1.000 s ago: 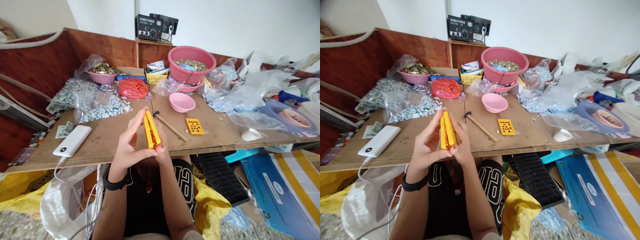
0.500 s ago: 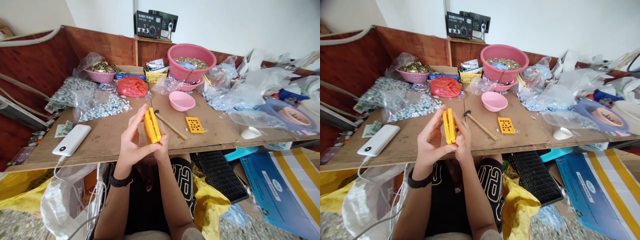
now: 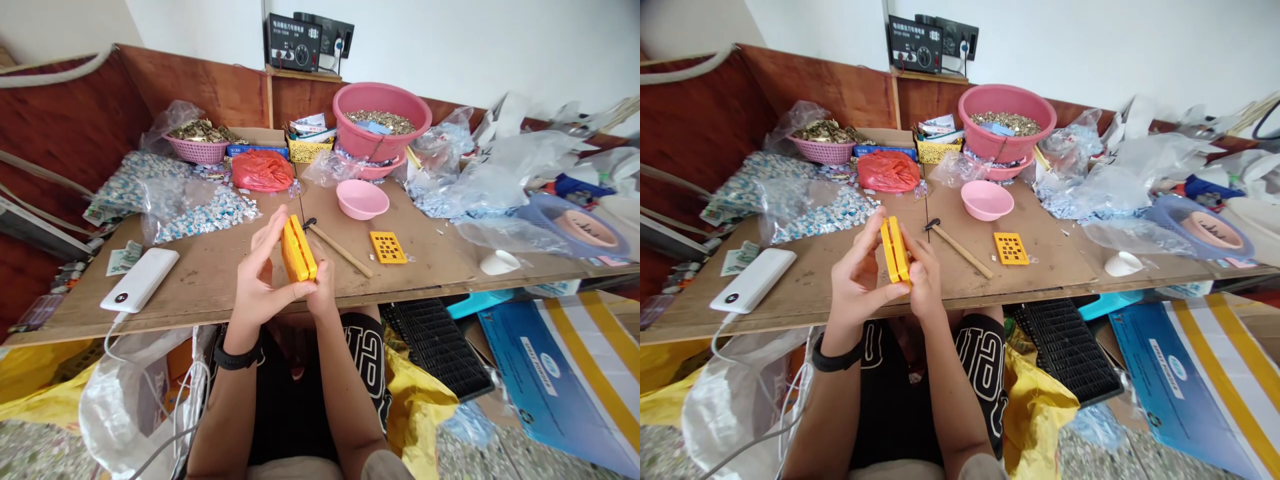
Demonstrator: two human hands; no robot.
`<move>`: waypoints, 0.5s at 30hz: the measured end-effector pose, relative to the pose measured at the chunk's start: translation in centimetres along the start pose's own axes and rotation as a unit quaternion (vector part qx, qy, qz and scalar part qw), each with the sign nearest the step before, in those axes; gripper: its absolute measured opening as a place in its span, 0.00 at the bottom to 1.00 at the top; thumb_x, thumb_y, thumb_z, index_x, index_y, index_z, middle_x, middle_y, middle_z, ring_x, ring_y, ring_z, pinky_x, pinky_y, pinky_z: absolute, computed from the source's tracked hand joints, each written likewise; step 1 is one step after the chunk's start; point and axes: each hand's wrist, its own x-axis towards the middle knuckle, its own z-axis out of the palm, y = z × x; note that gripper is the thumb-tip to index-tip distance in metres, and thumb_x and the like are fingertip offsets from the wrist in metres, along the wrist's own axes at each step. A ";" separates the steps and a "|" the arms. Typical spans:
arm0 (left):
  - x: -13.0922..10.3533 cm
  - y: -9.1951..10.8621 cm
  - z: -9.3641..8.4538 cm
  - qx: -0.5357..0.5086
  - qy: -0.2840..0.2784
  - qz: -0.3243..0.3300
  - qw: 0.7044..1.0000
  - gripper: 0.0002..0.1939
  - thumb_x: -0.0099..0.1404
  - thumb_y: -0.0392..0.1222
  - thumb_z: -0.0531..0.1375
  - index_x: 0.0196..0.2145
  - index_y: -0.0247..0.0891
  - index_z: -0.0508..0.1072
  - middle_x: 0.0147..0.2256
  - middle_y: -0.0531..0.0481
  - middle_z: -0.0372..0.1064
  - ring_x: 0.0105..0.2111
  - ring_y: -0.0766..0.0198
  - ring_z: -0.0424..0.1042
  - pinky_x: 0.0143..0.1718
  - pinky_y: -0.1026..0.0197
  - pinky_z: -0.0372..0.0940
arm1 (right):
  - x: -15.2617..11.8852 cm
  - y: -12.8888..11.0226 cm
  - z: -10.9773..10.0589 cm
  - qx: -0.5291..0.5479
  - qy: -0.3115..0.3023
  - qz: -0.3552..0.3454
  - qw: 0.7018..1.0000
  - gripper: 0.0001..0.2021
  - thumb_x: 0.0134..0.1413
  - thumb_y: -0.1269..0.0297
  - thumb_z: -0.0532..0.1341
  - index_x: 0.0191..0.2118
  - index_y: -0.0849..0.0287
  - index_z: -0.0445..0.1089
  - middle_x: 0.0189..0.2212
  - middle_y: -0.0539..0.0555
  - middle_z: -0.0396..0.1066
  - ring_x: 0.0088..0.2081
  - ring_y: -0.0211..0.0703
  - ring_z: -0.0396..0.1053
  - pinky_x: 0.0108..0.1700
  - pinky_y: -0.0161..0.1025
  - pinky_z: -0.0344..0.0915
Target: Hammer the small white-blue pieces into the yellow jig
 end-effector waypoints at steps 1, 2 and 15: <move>0.0 0.0 0.0 -0.001 0.001 -0.002 1.000 0.60 0.59 0.65 0.83 0.82 0.59 0.65 0.83 0.45 0.57 0.84 0.33 0.53 0.85 0.31 0.54 | 0.1 -0.1 0.0 -0.004 -0.003 -0.002 1.000 0.45 0.78 0.22 0.46 0.75 0.47 0.78 0.66 0.59 0.82 0.64 0.66 0.78 0.68 0.65 0.73; 0.0 0.0 -0.1 -0.003 0.002 -0.004 1.000 0.60 0.60 0.66 0.83 0.82 0.59 0.65 0.83 0.45 0.57 0.84 0.33 0.54 0.85 0.32 0.54 | 0.2 -0.2 0.0 -0.007 -0.005 -0.004 1.000 0.45 0.78 0.22 0.46 0.75 0.47 0.78 0.65 0.60 0.82 0.63 0.66 0.78 0.68 0.65 0.73; 0.1 -0.4 -0.5 0.007 -0.005 -0.019 1.000 0.59 0.61 0.67 0.82 0.83 0.58 0.65 0.83 0.44 0.57 0.83 0.33 0.54 0.84 0.32 0.56 | 0.6 -0.5 -0.4 -0.009 -0.014 -0.004 1.000 0.41 0.79 0.24 0.50 0.74 0.46 0.80 0.66 0.59 0.82 0.62 0.64 0.78 0.66 0.62 0.72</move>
